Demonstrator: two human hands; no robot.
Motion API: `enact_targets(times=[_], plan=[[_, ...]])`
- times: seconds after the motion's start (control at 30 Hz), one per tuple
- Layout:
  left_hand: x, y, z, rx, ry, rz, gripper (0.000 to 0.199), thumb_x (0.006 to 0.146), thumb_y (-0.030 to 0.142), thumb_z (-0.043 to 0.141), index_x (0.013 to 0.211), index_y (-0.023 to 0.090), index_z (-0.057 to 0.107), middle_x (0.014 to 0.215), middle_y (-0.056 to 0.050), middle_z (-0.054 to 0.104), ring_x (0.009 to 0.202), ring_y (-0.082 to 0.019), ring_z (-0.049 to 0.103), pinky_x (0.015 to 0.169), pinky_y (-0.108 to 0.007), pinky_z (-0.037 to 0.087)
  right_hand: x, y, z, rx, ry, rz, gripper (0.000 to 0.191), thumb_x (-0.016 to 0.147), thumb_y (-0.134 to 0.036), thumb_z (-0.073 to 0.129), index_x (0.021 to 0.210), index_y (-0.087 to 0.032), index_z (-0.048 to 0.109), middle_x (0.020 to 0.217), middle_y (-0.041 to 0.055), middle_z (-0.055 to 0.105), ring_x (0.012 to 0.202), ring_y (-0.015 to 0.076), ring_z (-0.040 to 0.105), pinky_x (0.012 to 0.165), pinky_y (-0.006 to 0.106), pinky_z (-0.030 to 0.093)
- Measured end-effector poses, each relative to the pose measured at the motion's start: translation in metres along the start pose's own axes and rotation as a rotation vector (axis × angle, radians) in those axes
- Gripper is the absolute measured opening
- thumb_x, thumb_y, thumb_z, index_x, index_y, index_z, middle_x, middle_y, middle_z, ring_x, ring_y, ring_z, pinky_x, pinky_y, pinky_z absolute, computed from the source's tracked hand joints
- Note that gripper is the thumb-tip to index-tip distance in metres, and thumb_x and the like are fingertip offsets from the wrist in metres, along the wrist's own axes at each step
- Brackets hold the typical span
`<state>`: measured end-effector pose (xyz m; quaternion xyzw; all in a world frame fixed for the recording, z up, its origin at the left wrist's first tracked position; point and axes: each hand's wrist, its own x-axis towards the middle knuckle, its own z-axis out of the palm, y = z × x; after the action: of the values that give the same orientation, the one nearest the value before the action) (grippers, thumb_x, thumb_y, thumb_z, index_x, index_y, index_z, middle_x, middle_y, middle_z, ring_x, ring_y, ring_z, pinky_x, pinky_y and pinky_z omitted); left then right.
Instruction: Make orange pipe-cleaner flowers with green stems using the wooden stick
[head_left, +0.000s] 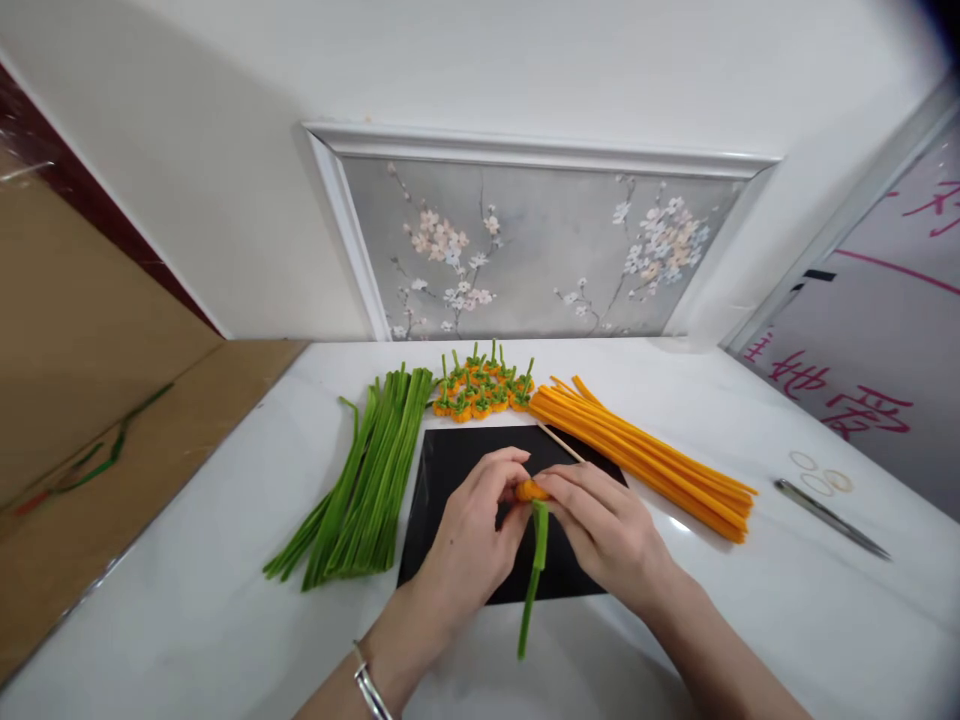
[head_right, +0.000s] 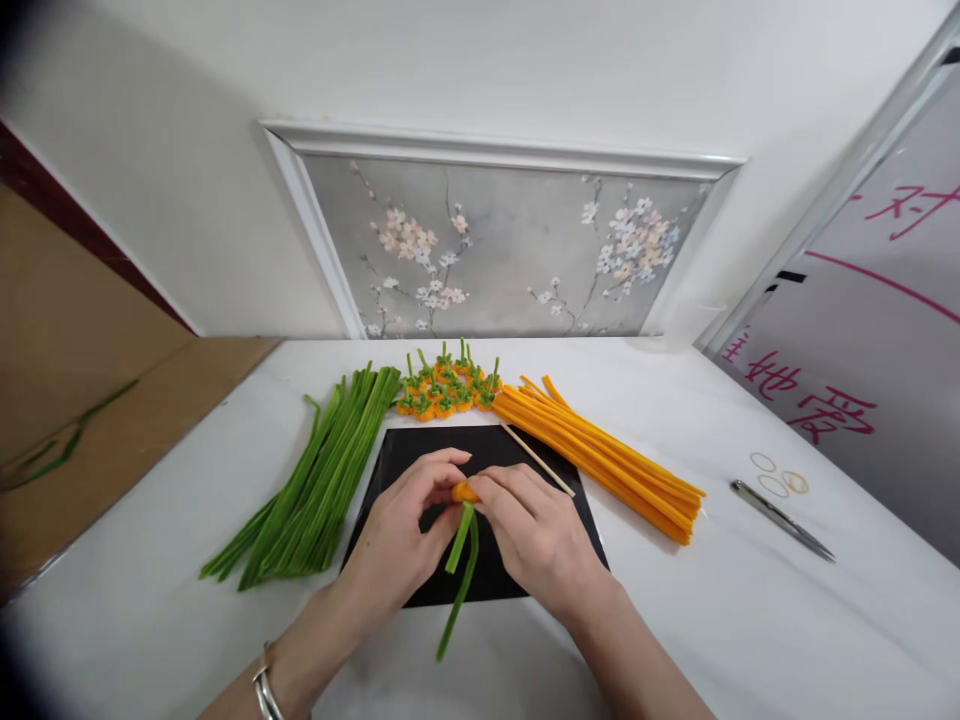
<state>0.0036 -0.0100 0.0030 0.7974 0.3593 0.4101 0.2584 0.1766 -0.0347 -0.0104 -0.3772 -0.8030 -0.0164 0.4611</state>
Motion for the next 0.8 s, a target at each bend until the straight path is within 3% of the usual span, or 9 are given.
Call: enact_targets(times=[0.17,0.33,0.47,0.63,0.8], plan=[[0.001,0.001,0.000,0.029,0.016,0.131,0.024,0.084,0.001,0.049,0.096,0.020,0.059,0.102,-0.007,0.065,0.095,-0.017,0.065,0.086,-0.030,0.055,-0.002,-0.006,0.000,-0.045,0.004,0.042,0.029,0.091,-0.007,0.048,0.115,-0.018,0.060,0.100,0.0121,0.069,0.090,0.0222,0.066,0.078,0.037,0.058],[-0.002,-0.002,-0.002,0.016,-0.038,0.159,0.028,0.092,0.006,0.042,0.107,0.021,0.060,0.111,-0.009,0.064,0.103,-0.017,0.063,0.092,-0.032,0.053,0.002,-0.015,-0.001,0.091,0.048,0.228,0.021,0.090,-0.011,0.048,0.102,-0.021,0.062,0.090,0.0074,0.070,0.079,0.0181,0.066,0.071,0.031,0.057],[-0.004,-0.003,-0.002,0.007,-0.023,0.188,0.029,0.092,0.007,0.043,0.109,0.021,0.062,0.113,-0.009,0.065,0.106,-0.017,0.062,0.093,-0.031,0.053,0.004,-0.014,-0.005,0.187,0.014,0.332,0.018,0.090,-0.011,0.050,0.094,-0.021,0.063,0.088,0.0051,0.070,0.076,0.0159,0.067,0.068,0.026,0.056],[-0.003,0.002,-0.002,-0.091,-0.068,0.063,0.030,0.089,0.010,0.051,0.115,0.019,0.061,0.115,-0.010,0.065,0.104,-0.019,0.063,0.090,-0.030,0.054,0.002,-0.009,-0.005,0.116,0.036,0.257,0.022,0.090,-0.009,0.048,0.102,-0.022,0.062,0.091,0.0062,0.068,0.081,0.0171,0.066,0.073,0.028,0.055],[-0.003,0.004,0.002,-0.101,0.026,0.032,0.022,0.090,0.011,0.051,0.102,0.019,0.068,0.103,-0.007,0.070,0.095,-0.018,0.066,0.086,-0.030,0.055,-0.001,-0.013,0.001,0.037,0.071,0.226,0.023,0.091,-0.008,0.045,0.105,-0.021,0.059,0.090,0.0078,0.065,0.080,0.0185,0.064,0.072,0.030,0.054]])
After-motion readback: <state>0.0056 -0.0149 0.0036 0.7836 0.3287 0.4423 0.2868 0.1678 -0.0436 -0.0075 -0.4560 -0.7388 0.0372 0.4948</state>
